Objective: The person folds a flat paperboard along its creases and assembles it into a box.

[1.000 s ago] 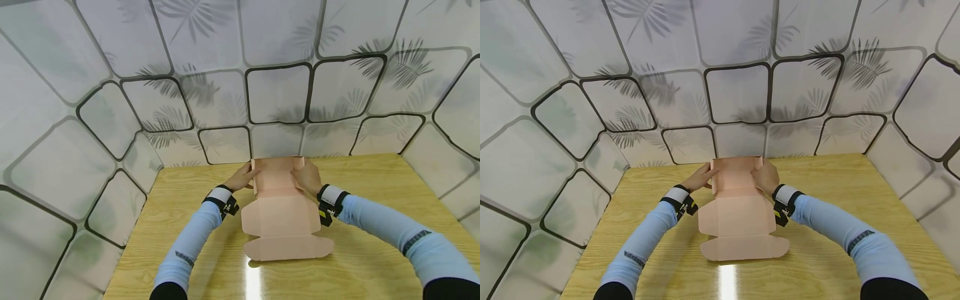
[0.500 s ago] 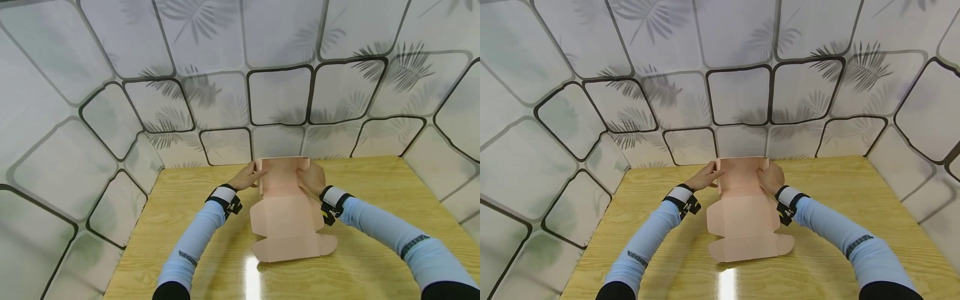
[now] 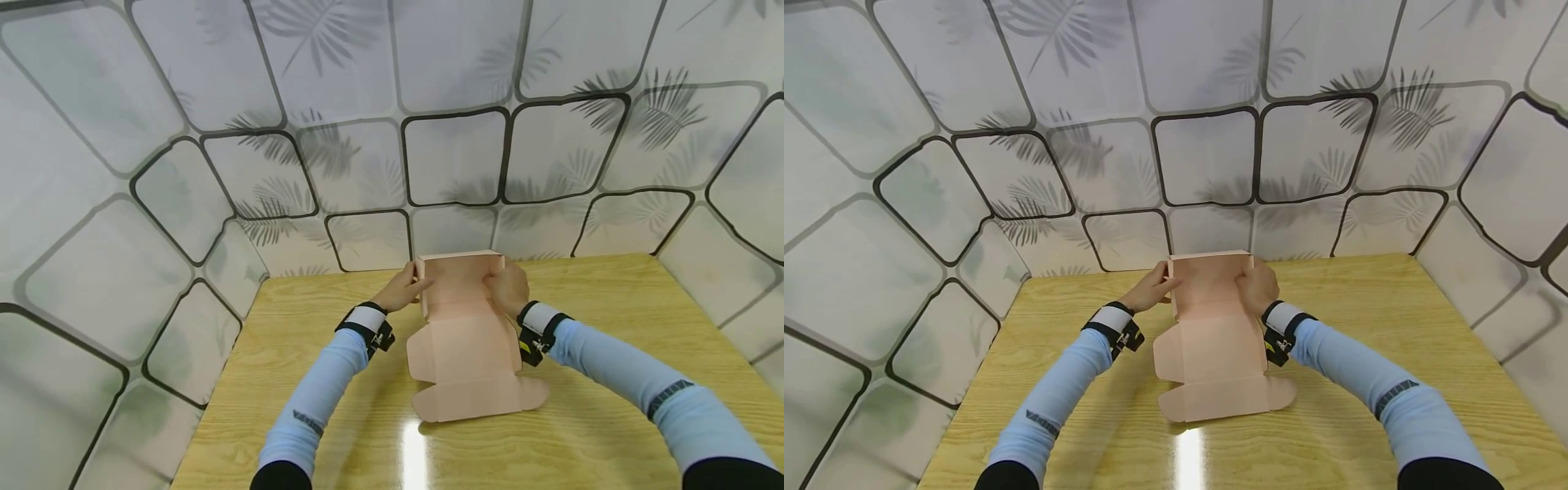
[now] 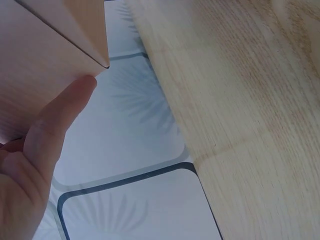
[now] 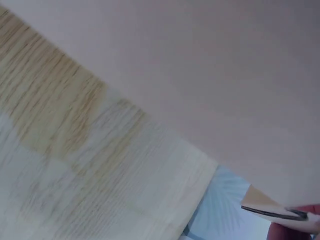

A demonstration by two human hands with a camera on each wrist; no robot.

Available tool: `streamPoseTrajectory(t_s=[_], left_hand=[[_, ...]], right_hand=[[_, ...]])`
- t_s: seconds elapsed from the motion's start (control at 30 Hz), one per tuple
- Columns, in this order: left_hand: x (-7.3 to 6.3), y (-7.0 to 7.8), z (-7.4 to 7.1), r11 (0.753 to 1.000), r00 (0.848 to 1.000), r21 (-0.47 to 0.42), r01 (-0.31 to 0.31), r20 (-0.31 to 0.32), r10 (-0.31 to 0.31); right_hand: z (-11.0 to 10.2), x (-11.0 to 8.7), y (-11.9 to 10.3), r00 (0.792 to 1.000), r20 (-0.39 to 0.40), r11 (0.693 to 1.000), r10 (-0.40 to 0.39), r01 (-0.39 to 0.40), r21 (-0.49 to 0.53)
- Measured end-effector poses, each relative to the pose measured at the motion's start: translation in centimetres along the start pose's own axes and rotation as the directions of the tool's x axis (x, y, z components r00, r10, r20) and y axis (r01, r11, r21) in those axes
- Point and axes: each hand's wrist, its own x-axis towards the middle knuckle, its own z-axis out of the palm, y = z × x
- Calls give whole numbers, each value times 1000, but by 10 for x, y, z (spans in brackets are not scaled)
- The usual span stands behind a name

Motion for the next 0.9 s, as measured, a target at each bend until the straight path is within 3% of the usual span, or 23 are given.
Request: streamPoseTrajectory(t_s=[0.27,0.5,0.63,0.7,0.8,0.9], left_hand=[[-1,6,0,1000,1000,-4,-20,6,20],[-1,7,-1,999,1000,12,-30,-5,30],[-2,5,-1,1000,1000,-6,-15,4,15],[-3,2,-2,1000,1000,-26,-5,8,5],[-5,-3,-5,998,1000,-64,4,0,-4],[-7,-9,-10,994,1000,-105,6,-16,-7]], right_hand=[[-2,0,1,998,-54,999,-33,33,-8],[-3,-1,0,997,-57,999,-48,47,-3],[-4,-1,-1,999,-28,999,-39,38,-12],[-6,-1,-1,996,23,996,-83,84,-19],[-16,-2,-4,969,175,984,-176,172,38],[-28,-1,-2,891,381,967,-246,200,158]])
